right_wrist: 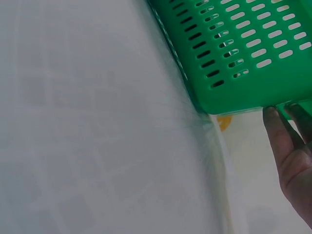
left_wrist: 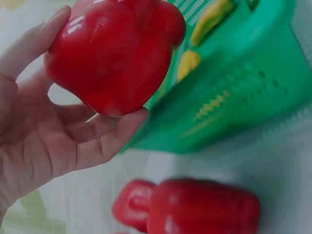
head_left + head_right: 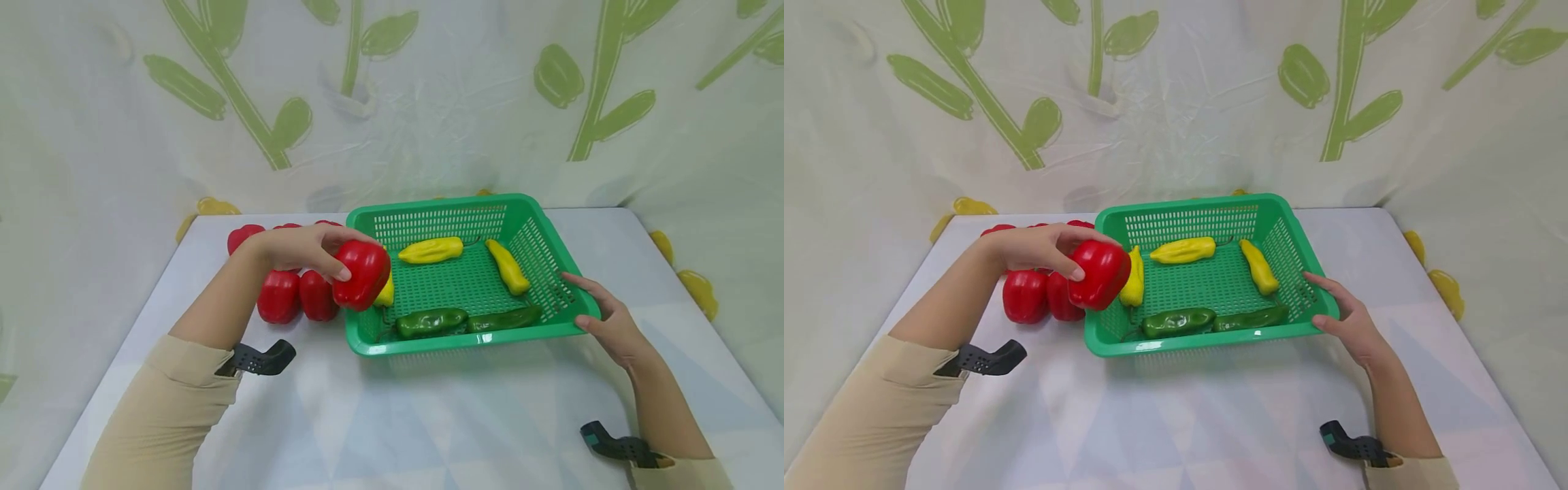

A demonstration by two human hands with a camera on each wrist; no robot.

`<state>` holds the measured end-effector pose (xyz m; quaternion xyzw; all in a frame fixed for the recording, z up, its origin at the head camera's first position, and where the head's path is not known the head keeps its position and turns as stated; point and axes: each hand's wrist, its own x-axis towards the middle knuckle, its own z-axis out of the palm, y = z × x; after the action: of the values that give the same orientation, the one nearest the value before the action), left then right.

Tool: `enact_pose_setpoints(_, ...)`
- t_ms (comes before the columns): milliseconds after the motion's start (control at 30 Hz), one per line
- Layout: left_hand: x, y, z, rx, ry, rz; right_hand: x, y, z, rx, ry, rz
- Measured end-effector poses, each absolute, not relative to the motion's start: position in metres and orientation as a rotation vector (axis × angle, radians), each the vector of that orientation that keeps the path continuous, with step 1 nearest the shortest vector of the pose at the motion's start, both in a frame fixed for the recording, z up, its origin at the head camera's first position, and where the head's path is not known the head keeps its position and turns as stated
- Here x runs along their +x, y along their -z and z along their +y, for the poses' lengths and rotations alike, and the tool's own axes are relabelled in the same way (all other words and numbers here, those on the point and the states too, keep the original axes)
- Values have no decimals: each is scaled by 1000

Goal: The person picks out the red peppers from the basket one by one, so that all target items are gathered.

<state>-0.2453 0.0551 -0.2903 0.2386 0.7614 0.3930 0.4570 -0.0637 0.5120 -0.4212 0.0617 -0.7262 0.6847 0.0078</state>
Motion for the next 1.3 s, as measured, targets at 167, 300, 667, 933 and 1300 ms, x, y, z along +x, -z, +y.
enact_pose_setpoints(167, -243, 294, 29, 489, -911, 2011, -64, 421, 512, 217, -2141, -2259)
enact_pose_setpoints(300, -241, 296, 7, 475, -931, 2041, -64, 422, 513, 216, -2136, -2265)
enact_pose_setpoints(667, -235, 291, -49, 536, -1026, 2041, -64, 421, 511, 195, -2118, -2280)
enact_pose_setpoints(933, -226, 295, -81, 518, -1034, 2080, -63, 420, 510, 200, -2132, -2267)
enact_pose_setpoints(1300, -217, 317, -121, 417, -1056, 2190, -64, 421, 511, 218, -2138, -2257)
